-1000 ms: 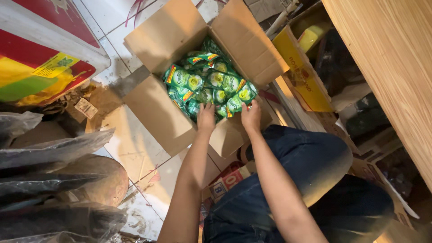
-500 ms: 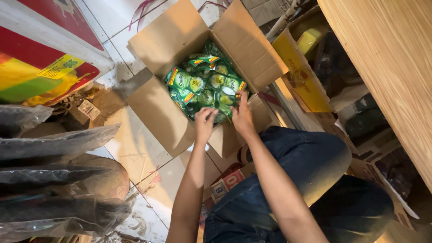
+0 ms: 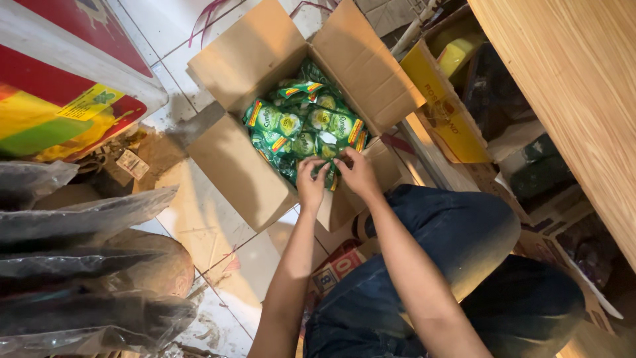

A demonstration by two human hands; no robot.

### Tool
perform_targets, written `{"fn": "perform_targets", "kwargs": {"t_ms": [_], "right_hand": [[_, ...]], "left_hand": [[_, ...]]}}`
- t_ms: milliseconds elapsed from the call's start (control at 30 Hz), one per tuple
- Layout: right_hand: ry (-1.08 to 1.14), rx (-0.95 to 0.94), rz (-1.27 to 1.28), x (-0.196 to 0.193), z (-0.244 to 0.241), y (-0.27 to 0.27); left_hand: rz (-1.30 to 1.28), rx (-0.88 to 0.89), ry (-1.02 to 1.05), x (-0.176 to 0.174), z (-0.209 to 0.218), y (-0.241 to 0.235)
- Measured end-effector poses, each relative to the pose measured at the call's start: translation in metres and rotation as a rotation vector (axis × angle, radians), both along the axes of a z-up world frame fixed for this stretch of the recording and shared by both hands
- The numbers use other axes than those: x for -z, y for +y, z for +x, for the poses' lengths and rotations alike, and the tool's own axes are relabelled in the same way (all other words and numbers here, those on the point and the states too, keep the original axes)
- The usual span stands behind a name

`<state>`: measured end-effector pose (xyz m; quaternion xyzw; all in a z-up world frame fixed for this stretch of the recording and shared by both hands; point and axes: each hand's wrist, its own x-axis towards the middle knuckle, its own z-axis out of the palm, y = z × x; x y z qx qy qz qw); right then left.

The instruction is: The person wipes a wooden shelf using a purple cloth, then picks up and packs several green sachets of dishwashing liquid into a cardboard box, arranging them neatly inside.

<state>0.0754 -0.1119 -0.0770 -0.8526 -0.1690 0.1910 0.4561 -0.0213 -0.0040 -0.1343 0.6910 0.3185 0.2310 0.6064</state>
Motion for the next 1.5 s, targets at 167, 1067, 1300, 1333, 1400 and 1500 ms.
{"fn": "perform_targets", "kwargs": {"t_ms": [167, 1067, 1300, 1333, 1400, 1500], "right_hand": [[-0.02, -0.045, -0.021, 0.002, -0.001, 0.0], [0.093, 0.414, -0.339, 0.043, 0.04, -0.031], [0.09, 0.412, -0.224, 0.065, 0.037, -0.03], [0.102, 0.414, -0.228, 0.063, 0.037, -0.03], [0.118, 0.413, -0.244, 0.057, 0.038, -0.031], [0.169, 0.431, -0.249, 0.049, 0.037, -0.03]], "left_hand": [[0.031, 0.06, 0.117, 0.014, 0.007, 0.009], [1.208, 0.766, 0.481, 0.114, 0.175, 0.056], [1.474, 0.648, 0.385, 0.11, 0.166, 0.057], [1.561, 0.565, 0.322, 0.109, 0.165, 0.058], [1.382, 0.658, 0.374, 0.111, 0.167, 0.059], [1.311, 0.751, 0.415, 0.118, 0.167, 0.061]]}}
